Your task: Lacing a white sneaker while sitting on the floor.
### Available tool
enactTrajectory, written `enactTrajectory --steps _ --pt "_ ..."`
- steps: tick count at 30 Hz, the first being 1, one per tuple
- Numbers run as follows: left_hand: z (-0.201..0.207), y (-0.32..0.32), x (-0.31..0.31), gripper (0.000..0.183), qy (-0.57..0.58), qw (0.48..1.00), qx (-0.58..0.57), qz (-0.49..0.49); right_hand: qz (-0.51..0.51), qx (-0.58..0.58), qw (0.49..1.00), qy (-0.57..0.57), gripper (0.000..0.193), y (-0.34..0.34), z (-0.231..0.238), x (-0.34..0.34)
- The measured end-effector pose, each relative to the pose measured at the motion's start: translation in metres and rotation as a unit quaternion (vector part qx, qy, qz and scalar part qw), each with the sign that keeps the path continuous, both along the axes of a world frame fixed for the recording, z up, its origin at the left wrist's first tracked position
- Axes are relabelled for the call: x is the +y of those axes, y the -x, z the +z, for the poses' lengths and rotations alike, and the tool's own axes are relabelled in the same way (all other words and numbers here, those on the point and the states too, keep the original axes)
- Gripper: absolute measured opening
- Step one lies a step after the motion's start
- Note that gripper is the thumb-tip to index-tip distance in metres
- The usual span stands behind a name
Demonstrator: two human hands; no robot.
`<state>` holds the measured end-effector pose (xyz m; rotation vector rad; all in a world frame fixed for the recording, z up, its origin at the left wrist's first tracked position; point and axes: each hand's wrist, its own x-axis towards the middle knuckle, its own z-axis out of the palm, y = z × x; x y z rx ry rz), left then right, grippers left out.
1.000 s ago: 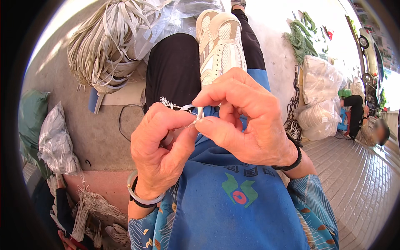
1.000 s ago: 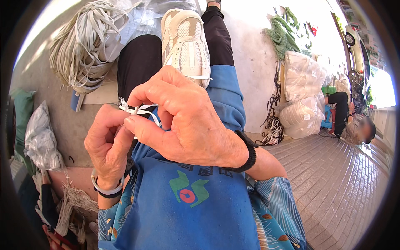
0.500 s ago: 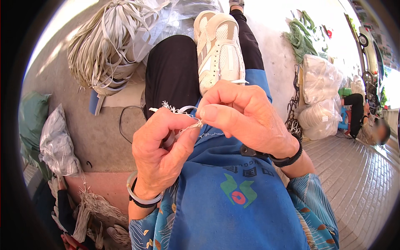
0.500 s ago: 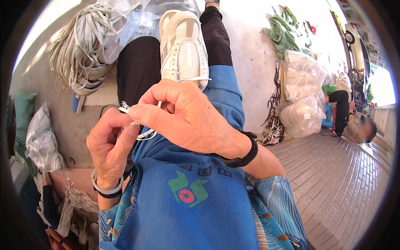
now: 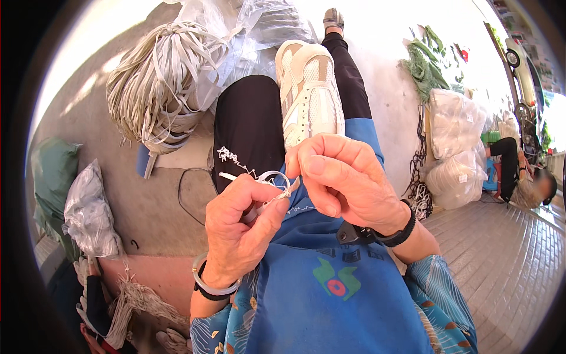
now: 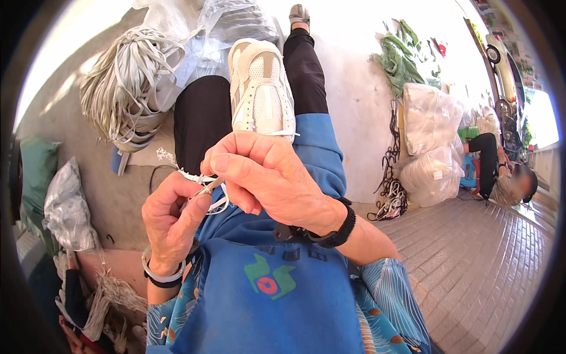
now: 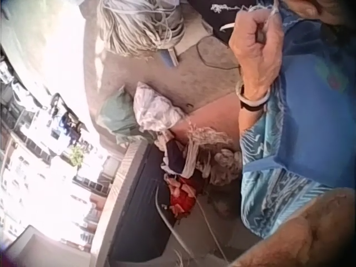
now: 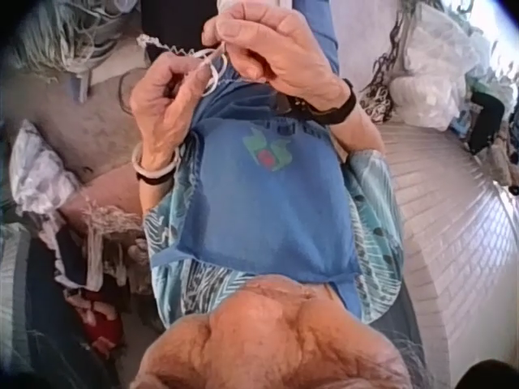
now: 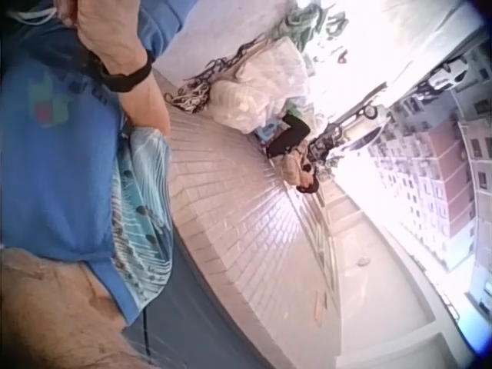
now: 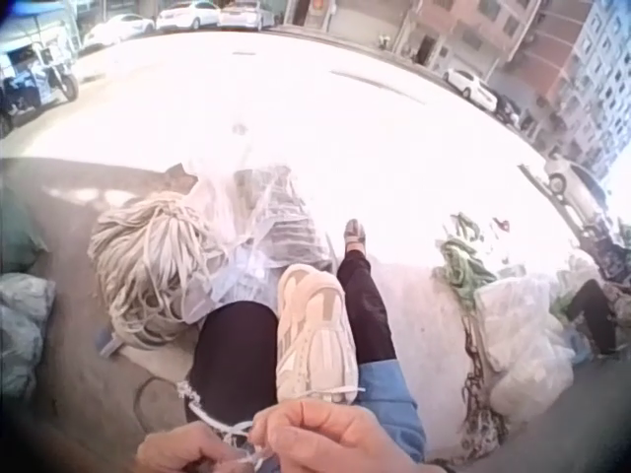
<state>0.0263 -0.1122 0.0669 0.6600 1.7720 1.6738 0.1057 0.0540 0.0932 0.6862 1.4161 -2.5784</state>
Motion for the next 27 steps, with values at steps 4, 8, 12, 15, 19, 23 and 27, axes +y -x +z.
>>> enactTrajectory --steps 4,8,12,15,19,23,27 --pt "0.001 0.002 0.001 0.009 0.008 1.0 0.017 -0.009 -0.007 -0.004 1.0 -0.007 0.019 -0.002 0.0 0.0" --pt "0.005 0.001 0.008 0.012 -0.001 0.992 0.127 -0.009 0.035 0.039 0.968 -0.244 0.015 -0.005 -0.003 -0.004" --pt "0.003 -0.002 0.009 0.01 0.033 0.993 0.11 -0.011 0.007 0.086 0.935 -0.343 0.009 -0.007 -0.009 -0.005" --pt "0.005 -0.002 0.009 0.008 0.028 0.996 0.085 -0.03 0.002 0.095 0.956 -0.276 0.006 -0.009 -0.011 -0.003" --pt "0.006 -0.002 0.006 0.01 -0.003 0.995 -0.099 -0.029 -0.055 0.047 0.997 0.025 0.011 -0.006 0.0 0.002" --pt "0.013 -0.003 0.011 0.01 0.016 0.994 -0.102 -0.029 -0.068 0.106 0.991 0.055 0.012 -0.007 0.0 0.003" --pt "0.017 -0.004 0.015 0.012 0.009 0.996 -0.086 -0.036 -0.079 0.258 0.936 -0.227 0.009 -0.009 -0.003 0.005"
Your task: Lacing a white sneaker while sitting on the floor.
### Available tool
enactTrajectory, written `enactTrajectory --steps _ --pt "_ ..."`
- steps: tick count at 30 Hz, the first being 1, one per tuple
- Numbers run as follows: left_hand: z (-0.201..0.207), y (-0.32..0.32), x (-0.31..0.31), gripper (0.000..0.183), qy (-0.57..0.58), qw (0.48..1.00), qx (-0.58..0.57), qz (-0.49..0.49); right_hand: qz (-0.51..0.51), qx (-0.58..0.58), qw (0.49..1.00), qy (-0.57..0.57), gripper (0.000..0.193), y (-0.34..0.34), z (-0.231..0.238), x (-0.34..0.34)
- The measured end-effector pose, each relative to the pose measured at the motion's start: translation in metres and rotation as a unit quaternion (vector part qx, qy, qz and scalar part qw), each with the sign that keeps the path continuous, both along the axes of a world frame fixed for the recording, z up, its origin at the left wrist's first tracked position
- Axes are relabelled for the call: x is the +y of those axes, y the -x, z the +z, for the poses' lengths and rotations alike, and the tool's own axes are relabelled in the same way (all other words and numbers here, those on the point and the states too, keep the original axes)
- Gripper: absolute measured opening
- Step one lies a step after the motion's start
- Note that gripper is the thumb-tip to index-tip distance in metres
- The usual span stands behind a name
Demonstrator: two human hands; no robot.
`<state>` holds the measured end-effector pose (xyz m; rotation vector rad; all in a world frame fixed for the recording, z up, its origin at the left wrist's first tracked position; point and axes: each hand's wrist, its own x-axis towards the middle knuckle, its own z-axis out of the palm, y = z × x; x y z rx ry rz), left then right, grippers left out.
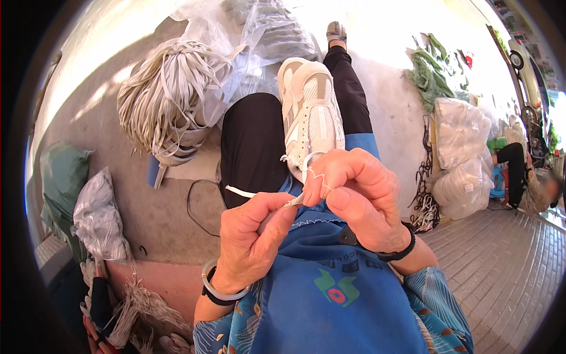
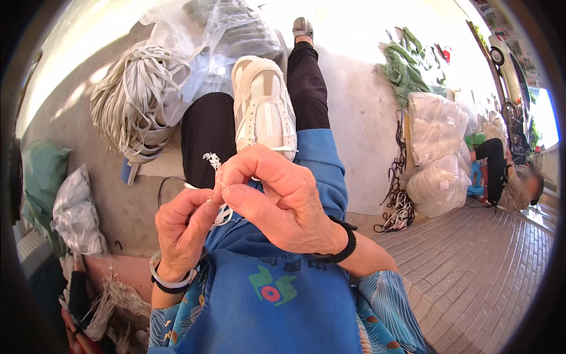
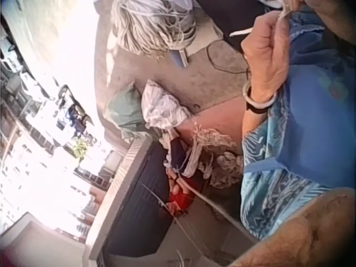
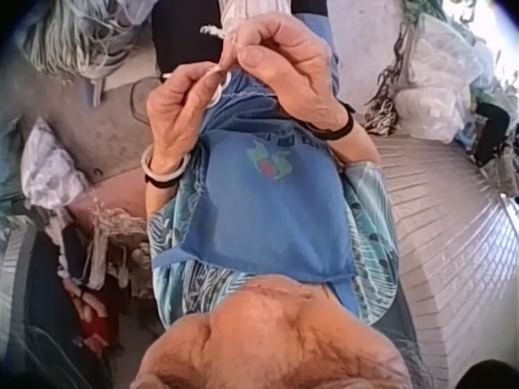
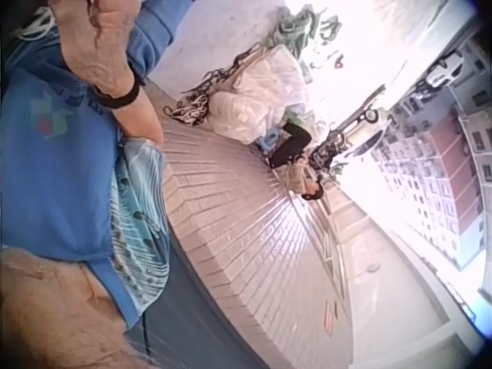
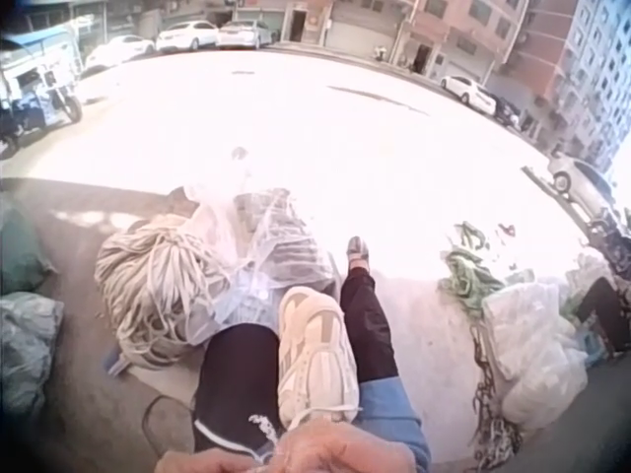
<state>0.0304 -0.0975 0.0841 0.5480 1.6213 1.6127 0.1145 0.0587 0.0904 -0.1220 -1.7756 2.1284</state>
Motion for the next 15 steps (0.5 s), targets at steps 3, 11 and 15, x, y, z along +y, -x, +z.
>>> enactTrajectory --steps 3,11,15 --pt "0.004 -0.002 0.001 0.012 -0.003 0.998 0.065 -0.016 0.012 0.009 0.996 0.087 0.01 0.001 0.013 -0.004" --pt "-0.001 -0.005 -0.001 0.015 0.004 0.962 0.271 -0.041 0.114 -0.027 0.948 0.296 0.006 -0.003 0.029 0.0" --pt "-0.005 0.003 0.007 0.009 0.049 0.94 0.332 -0.065 0.1 -0.146 0.967 0.184 0.006 -0.011 0.018 0.005"
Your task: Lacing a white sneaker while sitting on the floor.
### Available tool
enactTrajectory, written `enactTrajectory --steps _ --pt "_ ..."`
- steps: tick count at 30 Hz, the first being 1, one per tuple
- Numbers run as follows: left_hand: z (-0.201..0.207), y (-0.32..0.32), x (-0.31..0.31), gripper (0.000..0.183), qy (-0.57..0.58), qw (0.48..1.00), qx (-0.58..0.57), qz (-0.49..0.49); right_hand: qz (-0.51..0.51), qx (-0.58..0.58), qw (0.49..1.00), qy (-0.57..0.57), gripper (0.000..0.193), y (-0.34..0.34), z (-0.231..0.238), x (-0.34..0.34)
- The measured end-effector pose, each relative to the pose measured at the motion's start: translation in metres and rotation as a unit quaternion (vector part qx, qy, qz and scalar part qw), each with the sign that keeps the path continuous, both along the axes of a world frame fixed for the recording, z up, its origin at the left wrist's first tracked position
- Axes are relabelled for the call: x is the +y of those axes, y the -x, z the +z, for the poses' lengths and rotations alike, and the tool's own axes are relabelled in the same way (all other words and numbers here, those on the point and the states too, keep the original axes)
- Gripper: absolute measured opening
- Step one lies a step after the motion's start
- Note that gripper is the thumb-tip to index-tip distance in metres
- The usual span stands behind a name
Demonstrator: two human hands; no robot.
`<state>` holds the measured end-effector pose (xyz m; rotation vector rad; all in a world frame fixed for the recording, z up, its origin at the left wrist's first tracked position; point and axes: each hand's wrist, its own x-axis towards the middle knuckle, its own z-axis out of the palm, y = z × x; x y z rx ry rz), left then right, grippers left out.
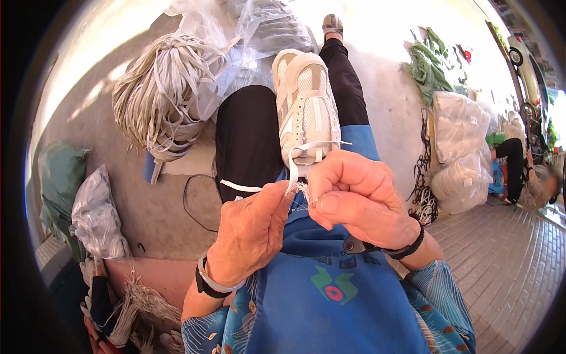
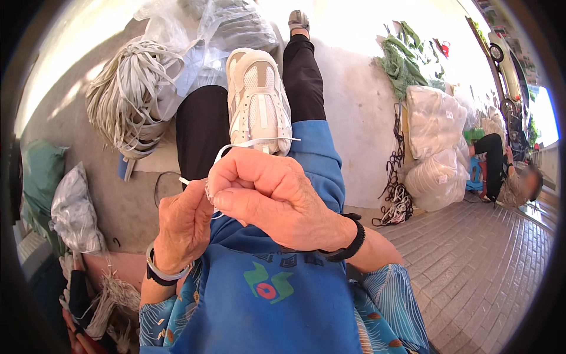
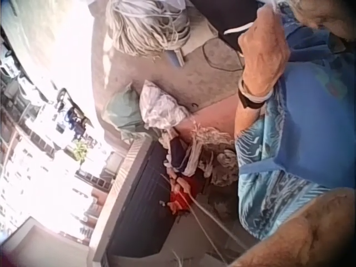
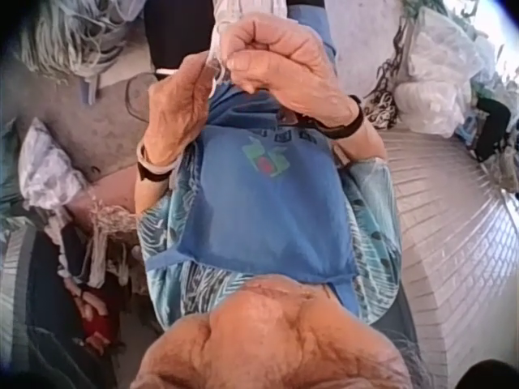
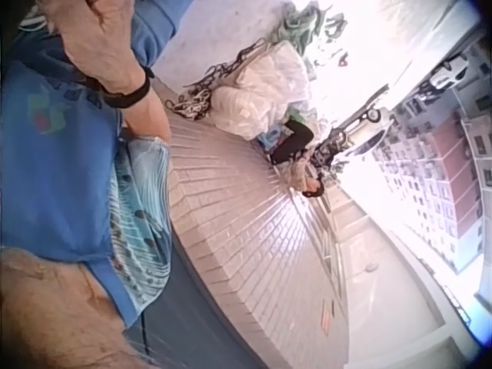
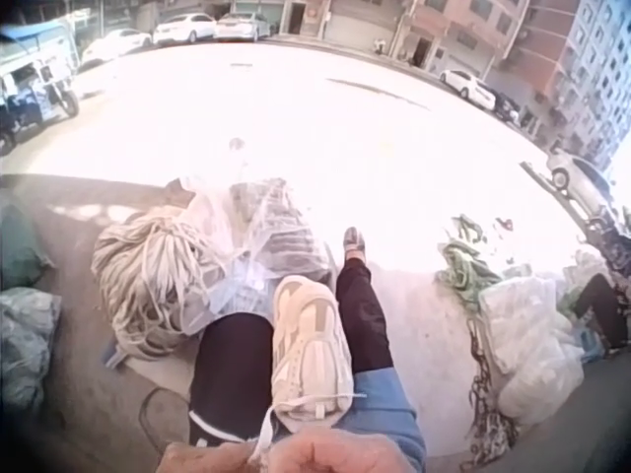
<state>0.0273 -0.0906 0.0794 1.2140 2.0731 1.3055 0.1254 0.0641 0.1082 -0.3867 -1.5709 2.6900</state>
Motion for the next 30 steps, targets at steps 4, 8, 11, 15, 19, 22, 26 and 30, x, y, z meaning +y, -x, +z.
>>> enactTrajectory --steps 4,8,11,15,19,22,26,30 --pt "-0.004 -0.001 0.004 0.01 0.014 0.997 -0.066 -0.033 -0.009 -0.038 0.999 -0.022 0.006 -0.006 -0.003 0.001" --pt "-0.007 0.0 -0.001 0.006 0.009 0.998 -0.046 -0.036 0.031 -0.077 0.996 -0.041 0.006 -0.001 0.003 0.006" --pt "-0.012 0.022 -0.011 0.017 0.051 0.99 -0.085 0.101 0.072 -0.159 0.984 0.024 0.007 -0.011 -0.001 0.011" --pt "0.001 0.052 -0.033 0.03 0.003 0.942 -0.277 0.19 0.09 -0.239 0.967 -0.012 0.008 -0.048 -0.033 0.027" --pt "0.011 0.039 -0.031 0.031 -0.014 0.902 -0.422 0.086 -0.111 -0.092 0.579 -0.802 0.011 -0.049 -0.057 0.081" --pt "0.012 0.031 -0.028 0.032 -0.005 0.883 -0.466 0.048 -0.154 -0.105 0.656 -0.731 0.015 -0.054 -0.037 0.103" --pt "0.014 0.015 -0.017 0.035 0.003 0.869 -0.494 0.037 -0.058 -0.071 0.898 -0.431 0.02 -0.036 -0.008 0.049" --pt "0.025 0.008 -0.012 0.036 0.073 0.871 -0.487 0.01 -0.011 0.059 0.921 -0.385 0.02 -0.014 -0.012 0.008"
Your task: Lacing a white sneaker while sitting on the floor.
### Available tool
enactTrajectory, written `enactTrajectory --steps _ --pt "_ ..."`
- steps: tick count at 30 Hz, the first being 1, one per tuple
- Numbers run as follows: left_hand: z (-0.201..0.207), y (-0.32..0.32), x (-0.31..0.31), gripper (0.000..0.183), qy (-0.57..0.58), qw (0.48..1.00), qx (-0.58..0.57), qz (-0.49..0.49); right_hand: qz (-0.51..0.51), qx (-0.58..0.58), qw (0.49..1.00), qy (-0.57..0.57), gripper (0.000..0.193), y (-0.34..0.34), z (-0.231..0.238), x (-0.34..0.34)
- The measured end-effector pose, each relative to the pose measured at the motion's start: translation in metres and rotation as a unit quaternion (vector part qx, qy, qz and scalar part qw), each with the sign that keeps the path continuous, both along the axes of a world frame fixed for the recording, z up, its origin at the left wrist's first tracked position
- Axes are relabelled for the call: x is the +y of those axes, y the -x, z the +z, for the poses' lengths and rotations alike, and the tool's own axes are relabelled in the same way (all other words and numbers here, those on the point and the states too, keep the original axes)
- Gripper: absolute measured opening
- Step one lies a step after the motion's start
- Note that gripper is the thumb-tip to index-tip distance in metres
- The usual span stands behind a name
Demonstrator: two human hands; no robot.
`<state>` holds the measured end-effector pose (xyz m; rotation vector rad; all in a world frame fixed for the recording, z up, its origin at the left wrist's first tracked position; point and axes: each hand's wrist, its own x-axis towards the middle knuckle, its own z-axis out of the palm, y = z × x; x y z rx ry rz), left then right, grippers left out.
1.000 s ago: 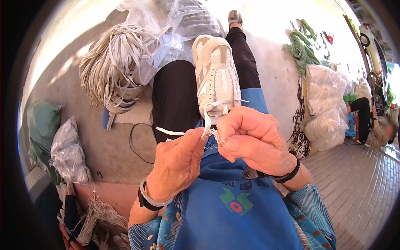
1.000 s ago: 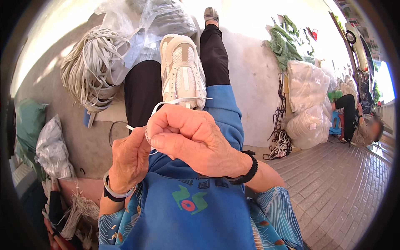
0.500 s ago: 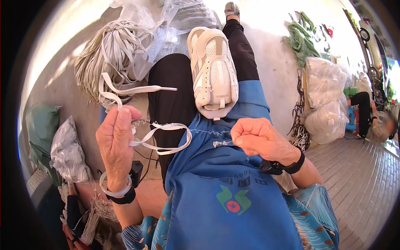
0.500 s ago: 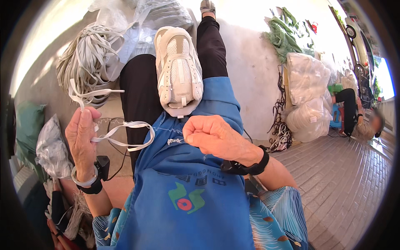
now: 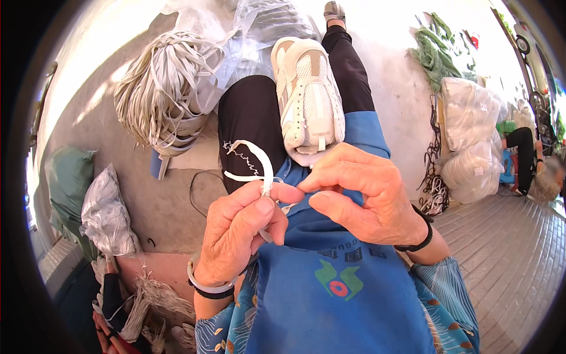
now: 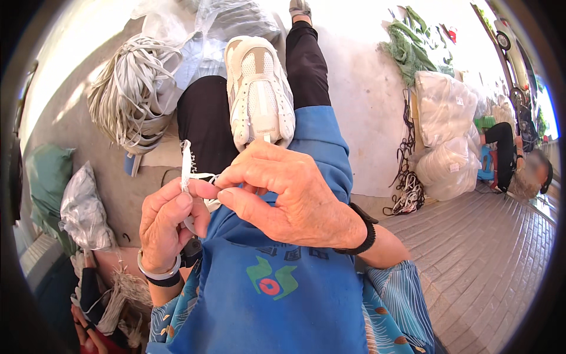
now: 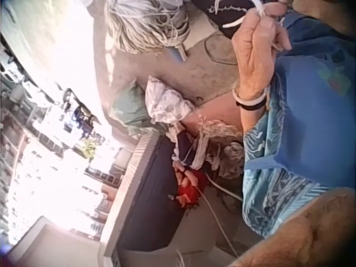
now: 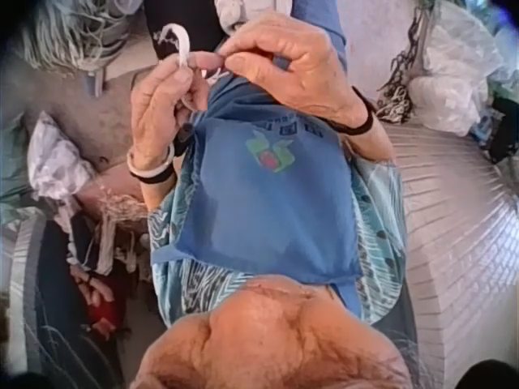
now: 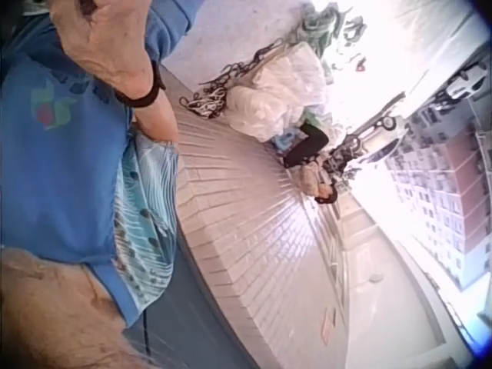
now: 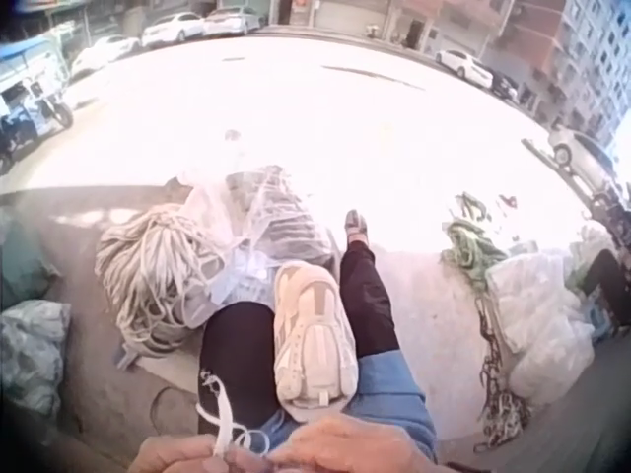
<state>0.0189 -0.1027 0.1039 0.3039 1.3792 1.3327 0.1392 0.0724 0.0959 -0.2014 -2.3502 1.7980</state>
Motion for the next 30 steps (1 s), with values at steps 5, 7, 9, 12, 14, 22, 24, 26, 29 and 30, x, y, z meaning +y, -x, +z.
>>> enactTrajectory --steps 5,7,9,12,14,22,24,26,29,30 --pt "0.002 -0.008 -0.002 0.028 -0.034 0.999 -0.016 -0.01 -0.005 -0.029 0.992 0.119 0.015 0.009 -0.001 -0.014" --pt "0.0 -0.011 0.0 0.034 -0.027 0.999 0.009 -0.028 -0.013 -0.082 0.973 0.214 0.015 0.009 -0.001 -0.013" --pt "-0.001 -0.013 0.003 0.039 -0.02 0.998 0.034 -0.047 -0.005 -0.102 0.956 0.276 0.011 0.011 -0.001 -0.009" --pt "0.002 -0.013 0.004 0.038 -0.017 0.997 0.051 -0.053 -0.032 -0.134 0.954 0.268 0.012 0.011 0.005 -0.01" --pt "0.001 -0.012 0.002 0.023 -0.036 0.999 -0.002 -0.008 -0.053 -0.136 0.953 0.264 0.011 0.008 0.0 -0.011" --pt "-0.018 -0.027 0.001 0.024 -0.084 0.98 0.153 0.096 -0.066 -0.141 0.962 0.222 0.014 0.014 0.006 -0.015" --pt "-0.024 -0.027 0.003 0.027 -0.092 0.962 0.216 0.137 -0.078 -0.14 0.959 0.235 0.015 0.013 0.001 -0.017" --pt "-0.03 -0.021 0.002 0.031 -0.12 0.892 0.43 0.068 -0.083 -0.145 0.957 0.238 0.015 0.013 0.003 -0.016" --pt "-0.021 -0.029 0.008 0.032 -0.075 0.897 0.398 0.179 -0.083 -0.152 0.957 0.233 0.016 0.016 0.008 -0.016" --pt "-0.023 -0.03 0.007 0.032 -0.076 0.897 0.397 0.178 -0.089 -0.154 0.959 0.219 0.016 0.016 0.009 -0.016"
